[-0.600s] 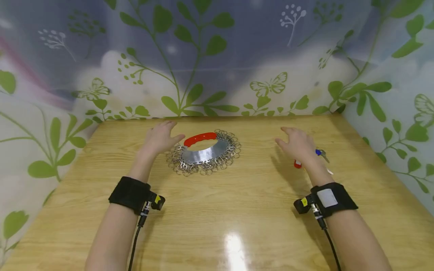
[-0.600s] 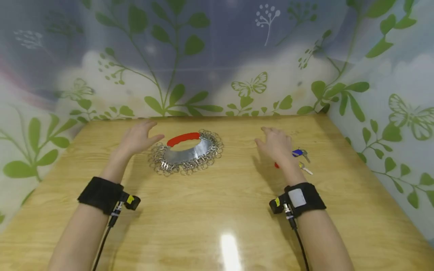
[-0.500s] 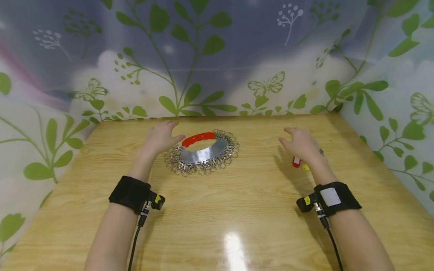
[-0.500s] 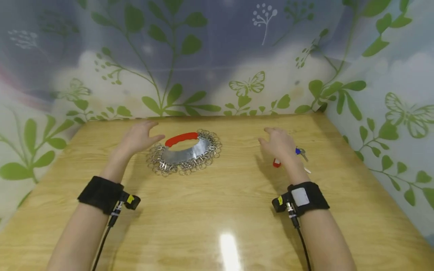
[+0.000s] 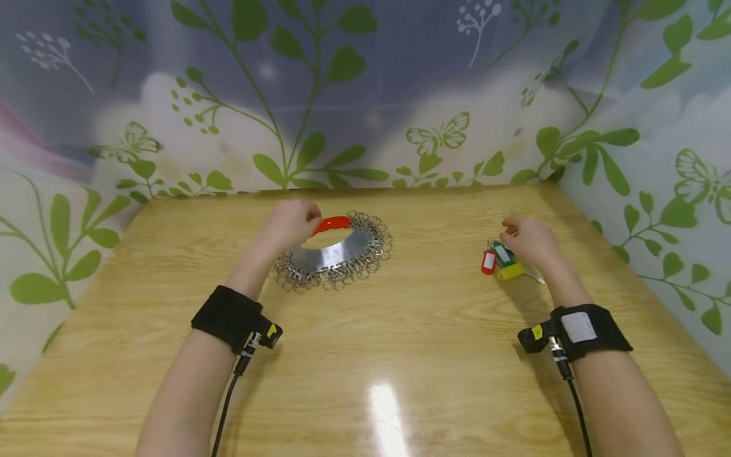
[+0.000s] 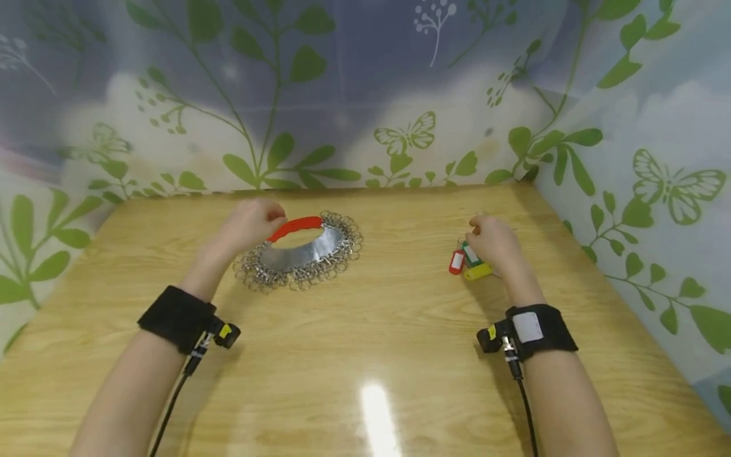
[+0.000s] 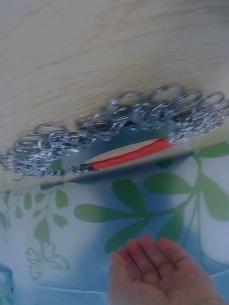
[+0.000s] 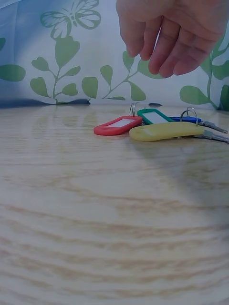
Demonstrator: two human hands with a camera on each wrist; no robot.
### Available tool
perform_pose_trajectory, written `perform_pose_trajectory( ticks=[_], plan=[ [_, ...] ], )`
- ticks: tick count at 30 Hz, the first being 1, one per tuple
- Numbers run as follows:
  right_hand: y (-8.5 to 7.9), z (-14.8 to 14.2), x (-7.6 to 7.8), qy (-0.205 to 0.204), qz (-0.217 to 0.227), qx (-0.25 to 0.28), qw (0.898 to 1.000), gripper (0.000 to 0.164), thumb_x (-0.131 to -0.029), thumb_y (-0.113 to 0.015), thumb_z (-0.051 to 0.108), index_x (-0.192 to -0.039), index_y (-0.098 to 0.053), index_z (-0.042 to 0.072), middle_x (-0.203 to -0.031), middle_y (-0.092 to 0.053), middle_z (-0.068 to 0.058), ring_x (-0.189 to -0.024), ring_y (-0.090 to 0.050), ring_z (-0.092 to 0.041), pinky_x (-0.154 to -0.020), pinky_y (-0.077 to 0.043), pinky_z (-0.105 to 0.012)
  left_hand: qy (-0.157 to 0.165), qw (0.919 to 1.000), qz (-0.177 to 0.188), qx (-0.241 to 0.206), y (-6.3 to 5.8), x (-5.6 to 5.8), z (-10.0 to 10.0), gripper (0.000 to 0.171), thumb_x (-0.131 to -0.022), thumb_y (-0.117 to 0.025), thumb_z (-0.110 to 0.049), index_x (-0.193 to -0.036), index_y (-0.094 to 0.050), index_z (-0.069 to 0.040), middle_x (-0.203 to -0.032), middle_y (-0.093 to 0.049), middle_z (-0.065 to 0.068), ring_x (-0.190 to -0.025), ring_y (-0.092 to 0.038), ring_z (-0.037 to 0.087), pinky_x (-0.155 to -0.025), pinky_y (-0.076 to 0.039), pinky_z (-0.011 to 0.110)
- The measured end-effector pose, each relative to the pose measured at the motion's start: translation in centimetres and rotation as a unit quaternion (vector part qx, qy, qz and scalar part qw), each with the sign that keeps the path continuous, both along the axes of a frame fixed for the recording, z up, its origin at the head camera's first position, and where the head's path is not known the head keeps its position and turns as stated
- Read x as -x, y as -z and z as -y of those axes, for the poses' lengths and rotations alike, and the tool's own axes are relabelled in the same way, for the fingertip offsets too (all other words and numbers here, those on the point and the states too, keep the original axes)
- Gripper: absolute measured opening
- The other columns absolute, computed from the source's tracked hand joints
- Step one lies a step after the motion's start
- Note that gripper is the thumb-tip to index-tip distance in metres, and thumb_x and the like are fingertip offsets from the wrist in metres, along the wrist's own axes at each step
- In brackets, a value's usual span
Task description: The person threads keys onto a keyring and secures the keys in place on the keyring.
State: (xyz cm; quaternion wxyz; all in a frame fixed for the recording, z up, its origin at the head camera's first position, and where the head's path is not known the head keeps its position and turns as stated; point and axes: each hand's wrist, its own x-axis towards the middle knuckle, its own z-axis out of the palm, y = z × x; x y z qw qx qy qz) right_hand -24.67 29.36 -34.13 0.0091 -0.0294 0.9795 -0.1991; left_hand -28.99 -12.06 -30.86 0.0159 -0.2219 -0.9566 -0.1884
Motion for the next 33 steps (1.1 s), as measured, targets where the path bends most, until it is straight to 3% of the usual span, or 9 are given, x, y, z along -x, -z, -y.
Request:
perform_pose_trajectory(
  ticks=[4,9,16,20,27,30,33],
  plan=[
    [0.4,0.0,0.4,-0.001,0.003,-0.001,1.0,0.04,-0.093,-0.05,0.013,-0.122,-0.049,-0.015,-0.111,-0.056,-0.031,-0.097,-0.054,-0.041,-0.08,-0.044,-0.049,0.028,0.9994,-0.012,0.018,0.2,0.2,-1.4,0.022,-0.09,-0.056,-0.013,-0.103,-0.067,0.001,-0.097,-0.066,0.014,-0.088,-0.059,0.028,-0.082,-0.045,0.041],
    [0.9,0.2,1.1,-0.001,0.025,-0.048,0.999,0.038,-0.093,-0.051,0.013,-0.118,-0.053,-0.015,-0.108,-0.057,-0.03,-0.097,-0.055,-0.041,-0.079,-0.045,-0.049,0.053,0.9976,-0.023,0.039,0.9,0.3,-2.8,0.021,-0.088,-0.06,-0.015,-0.099,-0.066,0.002,-0.092,-0.066,0.013,-0.079,-0.058,0.026,-0.074,-0.046,0.039],
    [1.5,0.8,1.5,0.014,0.057,-0.078,0.995,0.032,-0.092,-0.053,0.018,-0.104,-0.062,-0.011,-0.1,-0.062,-0.025,-0.083,-0.056,-0.032,-0.07,-0.045,-0.043,0.069,0.9943,0.031,0.075,2.1,0.2,-4.0,0.03,-0.09,-0.061,-0.017,-0.114,-0.064,0.0,-0.111,-0.063,0.014,-0.101,-0.058,0.027,-0.086,-0.046,0.039],
    [1.5,1.2,1.7,0.013,0.064,-0.086,0.994,0.028,-0.091,-0.054,0.016,-0.093,-0.063,-0.01,-0.088,-0.062,-0.02,-0.076,-0.055,-0.029,-0.066,-0.043,-0.04,0.09,0.9917,0.037,0.084,2.4,0.1,-4.5,0.029,-0.09,-0.06,-0.013,-0.117,-0.063,0.0,-0.115,-0.061,0.015,-0.105,-0.057,0.028,-0.088,-0.045,0.04],
    [1.7,1.4,1.9,0.016,0.078,-0.091,0.993,0.03,-0.091,-0.053,0.013,-0.062,-0.054,0.003,-0.059,-0.046,-0.004,-0.054,-0.044,-0.019,-0.051,-0.034,-0.029,0.108,0.9878,0.083,0.076,2.7,0.1,-5.2,0.033,-0.092,-0.055,-0.009,-0.124,-0.058,-0.001,-0.123,-0.057,0.015,-0.113,-0.054,0.029,-0.091,-0.043,0.04],
    [1.8,1.6,2.0,0.015,0.076,-0.094,0.993,0.035,-0.09,-0.053,0.011,-0.056,-0.045,0.008,-0.054,-0.04,-0.001,-0.05,-0.04,-0.016,-0.049,-0.032,-0.028,0.113,0.9866,0.084,0.081,3.1,0.1,-5.5,0.027,-0.092,-0.055,-0.009,-0.117,-0.063,-0.004,-0.111,-0.062,0.01,-0.094,-0.059,0.022,-0.08,-0.045,0.034],
    [1.8,1.7,2.0,0.015,0.075,-0.099,0.992,0.028,-0.089,-0.053,0.009,-0.061,-0.048,0.006,-0.058,-0.044,-0.004,-0.054,-0.043,-0.019,-0.051,-0.034,-0.03,0.125,0.984,0.091,0.089,3.7,0.0,-5.8,0.014,-0.092,-0.054,-0.008,-0.1,-0.065,-0.005,-0.083,-0.051,0.003,-0.07,-0.044,0.016,-0.064,-0.033,0.03]
  ],
)
